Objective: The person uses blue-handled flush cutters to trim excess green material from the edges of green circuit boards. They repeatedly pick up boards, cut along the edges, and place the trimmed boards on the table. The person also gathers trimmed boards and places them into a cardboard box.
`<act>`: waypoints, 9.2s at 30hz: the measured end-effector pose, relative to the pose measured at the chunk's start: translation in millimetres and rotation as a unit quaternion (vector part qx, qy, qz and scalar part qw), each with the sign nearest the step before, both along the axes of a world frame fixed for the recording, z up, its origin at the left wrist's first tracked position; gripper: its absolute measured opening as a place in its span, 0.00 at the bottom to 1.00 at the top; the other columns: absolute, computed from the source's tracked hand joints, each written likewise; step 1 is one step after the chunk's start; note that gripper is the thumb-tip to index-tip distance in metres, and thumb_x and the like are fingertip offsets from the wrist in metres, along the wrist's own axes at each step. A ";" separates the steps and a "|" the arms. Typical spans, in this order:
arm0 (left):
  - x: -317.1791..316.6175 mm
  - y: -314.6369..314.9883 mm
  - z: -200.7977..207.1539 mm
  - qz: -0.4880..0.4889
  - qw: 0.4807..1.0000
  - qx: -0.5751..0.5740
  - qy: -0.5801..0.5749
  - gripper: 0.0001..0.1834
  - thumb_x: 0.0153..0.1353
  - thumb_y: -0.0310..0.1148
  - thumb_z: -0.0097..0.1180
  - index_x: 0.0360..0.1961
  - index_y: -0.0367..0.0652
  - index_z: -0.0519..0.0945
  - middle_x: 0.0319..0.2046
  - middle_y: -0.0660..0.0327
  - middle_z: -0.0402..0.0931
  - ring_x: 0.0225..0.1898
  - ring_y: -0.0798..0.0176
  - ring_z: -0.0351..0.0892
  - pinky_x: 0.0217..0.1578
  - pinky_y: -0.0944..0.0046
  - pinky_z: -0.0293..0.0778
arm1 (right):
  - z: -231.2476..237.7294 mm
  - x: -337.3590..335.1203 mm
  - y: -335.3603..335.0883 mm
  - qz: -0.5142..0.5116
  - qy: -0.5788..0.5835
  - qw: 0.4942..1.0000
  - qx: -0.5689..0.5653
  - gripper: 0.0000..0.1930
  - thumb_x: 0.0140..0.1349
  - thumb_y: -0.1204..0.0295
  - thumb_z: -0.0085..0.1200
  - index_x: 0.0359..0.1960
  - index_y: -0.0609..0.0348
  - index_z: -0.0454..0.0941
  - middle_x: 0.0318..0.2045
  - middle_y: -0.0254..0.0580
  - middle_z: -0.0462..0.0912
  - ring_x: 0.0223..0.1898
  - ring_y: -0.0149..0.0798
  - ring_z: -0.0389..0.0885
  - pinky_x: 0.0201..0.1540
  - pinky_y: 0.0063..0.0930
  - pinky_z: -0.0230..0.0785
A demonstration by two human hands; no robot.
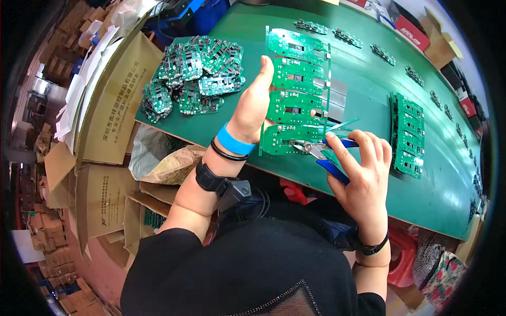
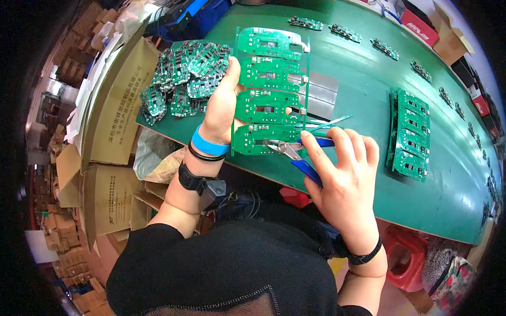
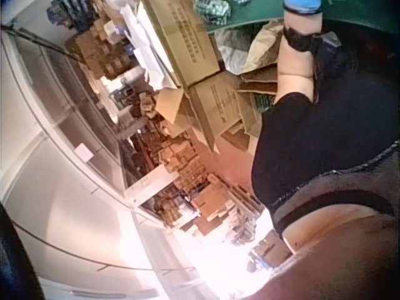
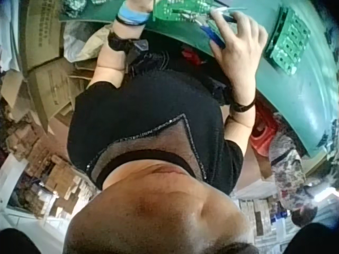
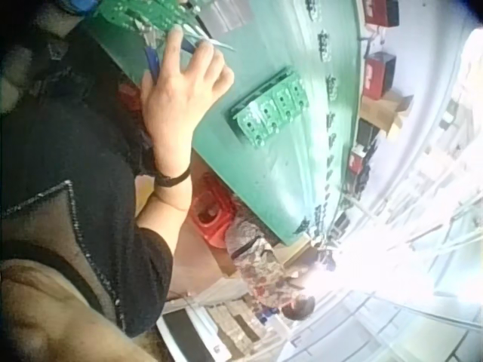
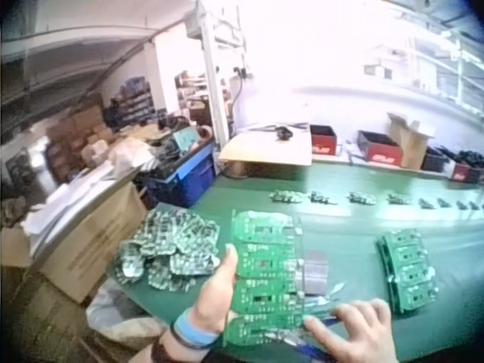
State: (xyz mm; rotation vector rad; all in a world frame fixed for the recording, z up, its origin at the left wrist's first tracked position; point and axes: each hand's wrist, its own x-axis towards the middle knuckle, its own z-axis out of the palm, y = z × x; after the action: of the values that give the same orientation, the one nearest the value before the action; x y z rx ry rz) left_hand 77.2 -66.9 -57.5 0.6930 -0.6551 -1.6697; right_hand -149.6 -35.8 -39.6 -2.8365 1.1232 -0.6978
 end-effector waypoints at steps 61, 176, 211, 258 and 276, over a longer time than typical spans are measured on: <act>19.2 14.2 -8.3 -0.045 0.980 0.041 0.192 0.39 0.69 0.61 0.19 0.70 0.44 0.52 0.64 0.41 0.59 0.51 0.38 0.75 0.45 0.42 0.79 | -19.4 -13.5 -22.1 -0.110 -0.147 0.983 -0.008 0.26 0.40 0.72 0.64 0.48 0.49 0.81 0.38 0.43 0.74 0.40 0.44 0.73 0.46 0.37 0.64; 44.6 -179.7 -4.5 -0.217 0.781 -0.182 -0.557 0.20 0.66 0.45 0.54 0.41 0.36 0.81 0.31 0.71 0.78 0.34 0.78 0.70 0.38 0.73 0.69 | -57.6 -20.5 -68.4 -0.048 -0.235 0.964 0.115 0.10 0.53 0.77 0.62 0.39 0.60 0.82 0.32 0.43 0.82 0.35 0.41 0.81 0.39 0.30 0.72; 83.5 -164.7 -5.2 -0.136 0.750 -0.231 -0.605 0.16 0.61 0.36 0.60 0.46 0.38 0.80 0.32 0.63 0.80 0.34 0.74 0.75 0.37 0.70 0.73 | -49.1 73.5 -181.5 -0.038 -0.196 0.979 0.049 0.11 0.57 0.66 0.56 0.35 0.61 0.80 0.33 0.52 0.80 0.36 0.53 0.80 0.41 0.42 0.72; 227.1 -356.8 -119.4 0.451 0.668 0.103 -0.583 0.25 0.61 0.48 0.48 0.24 0.36 0.85 0.28 0.49 0.83 0.34 0.46 0.82 0.42 0.52 0.75 | -49.1 24.9 -130.0 -0.032 -0.360 0.899 0.247 0.08 0.49 0.76 0.60 0.32 0.65 0.80 0.22 0.42 0.77 0.22 0.34 0.74 0.26 0.25 0.65; -25.1 -79.5 -42.1 -0.243 0.949 -0.057 -0.194 0.45 0.55 0.27 0.64 0.69 0.47 0.50 0.57 0.59 0.65 0.52 0.67 0.71 0.42 0.65 0.76 | -76.4 39.4 -133.2 -0.079 -0.509 0.810 0.280 0.11 0.60 0.74 0.58 0.43 0.66 0.79 0.28 0.31 0.79 0.29 0.22 0.72 0.33 0.17 0.66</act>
State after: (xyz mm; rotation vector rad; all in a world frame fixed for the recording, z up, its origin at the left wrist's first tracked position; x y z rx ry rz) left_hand 52.1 -146.4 -99.6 0.8303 -1.2746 -1.9367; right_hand -110.2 -169.0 -116.0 -1.4788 1.0547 -1.3560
